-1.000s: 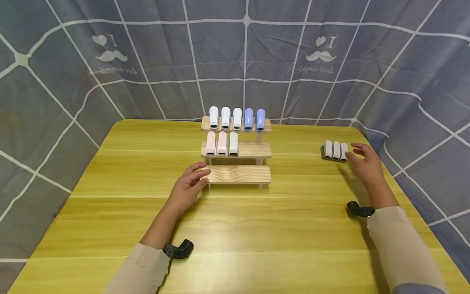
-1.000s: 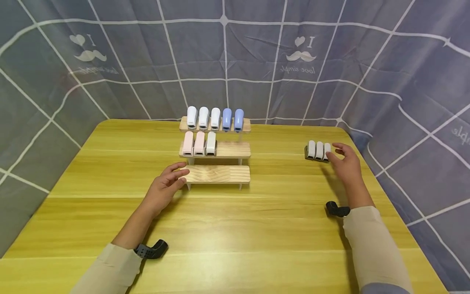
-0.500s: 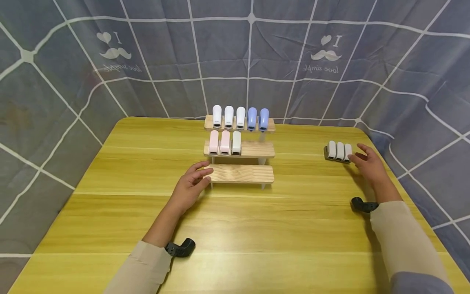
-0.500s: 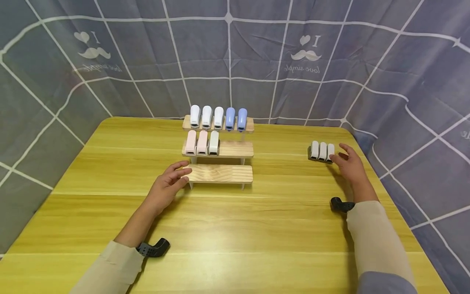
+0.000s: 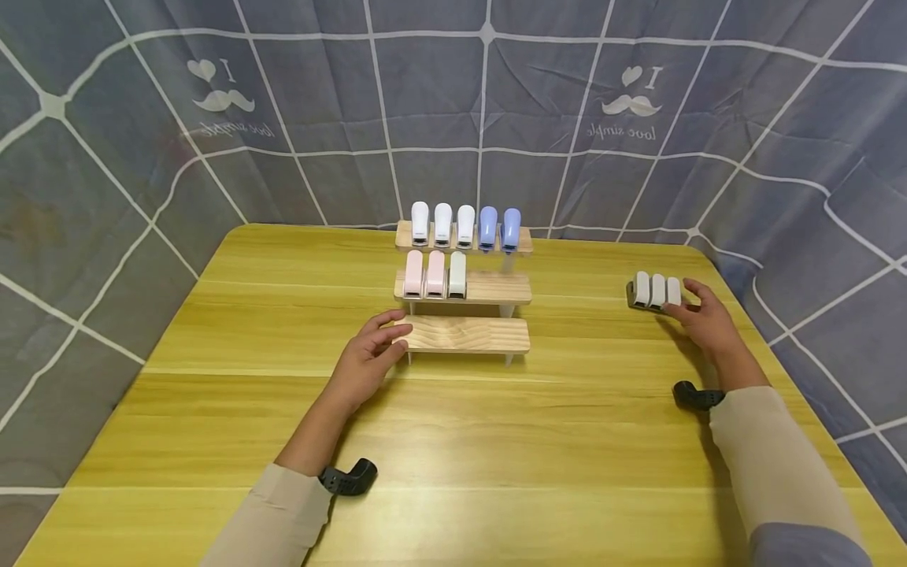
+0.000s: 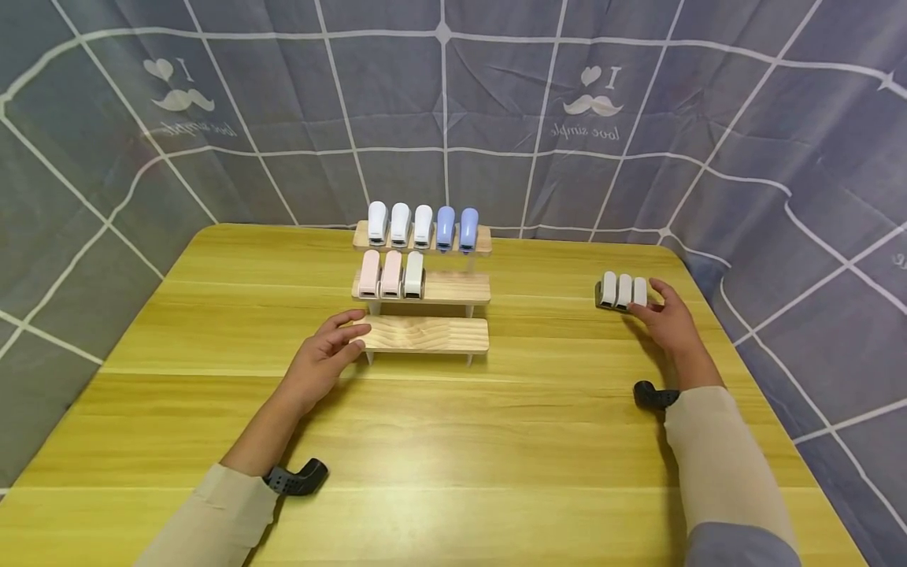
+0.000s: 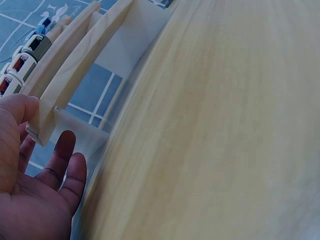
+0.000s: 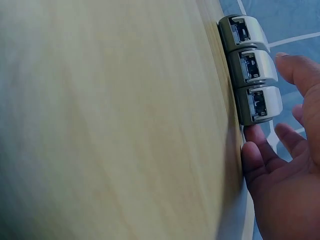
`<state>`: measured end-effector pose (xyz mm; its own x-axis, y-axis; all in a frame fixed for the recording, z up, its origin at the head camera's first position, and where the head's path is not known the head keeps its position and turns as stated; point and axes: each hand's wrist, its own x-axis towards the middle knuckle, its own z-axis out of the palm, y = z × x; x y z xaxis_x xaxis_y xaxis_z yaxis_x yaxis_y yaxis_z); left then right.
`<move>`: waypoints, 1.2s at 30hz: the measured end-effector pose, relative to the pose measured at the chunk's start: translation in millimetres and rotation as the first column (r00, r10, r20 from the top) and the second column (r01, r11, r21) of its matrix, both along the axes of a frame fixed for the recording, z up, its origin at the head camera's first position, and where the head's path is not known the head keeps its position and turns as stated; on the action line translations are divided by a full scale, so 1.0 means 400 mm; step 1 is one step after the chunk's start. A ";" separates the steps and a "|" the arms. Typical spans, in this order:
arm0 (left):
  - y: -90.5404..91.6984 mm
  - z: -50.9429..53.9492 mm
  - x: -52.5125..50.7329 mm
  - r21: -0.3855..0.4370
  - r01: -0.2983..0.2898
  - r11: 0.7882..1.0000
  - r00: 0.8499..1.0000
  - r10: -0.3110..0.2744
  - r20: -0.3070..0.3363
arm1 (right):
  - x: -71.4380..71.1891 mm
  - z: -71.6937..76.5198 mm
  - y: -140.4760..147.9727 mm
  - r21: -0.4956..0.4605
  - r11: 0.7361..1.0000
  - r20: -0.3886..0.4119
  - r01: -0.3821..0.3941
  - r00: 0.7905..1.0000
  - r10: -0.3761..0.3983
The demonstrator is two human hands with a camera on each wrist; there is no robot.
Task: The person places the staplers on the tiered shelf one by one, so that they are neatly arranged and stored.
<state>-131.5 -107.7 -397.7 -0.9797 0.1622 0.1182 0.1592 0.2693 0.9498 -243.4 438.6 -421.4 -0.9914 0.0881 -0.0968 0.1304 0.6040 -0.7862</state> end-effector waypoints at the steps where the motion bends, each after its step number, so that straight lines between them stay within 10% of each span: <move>1: 0.000 0.001 0.000 0.001 0.001 1.000 1.000 -0.001 -0.001 | 0.000 0.000 0.000 0.006 1.000 -0.003 -0.011 1.000 0.011; 36: -0.002 -0.004 -0.001 -0.010 -0.002 1.000 1.000 0.002 0.008 | -0.002 -0.014 -0.034 0.099 0.990 -0.051 -0.101 0.993 0.107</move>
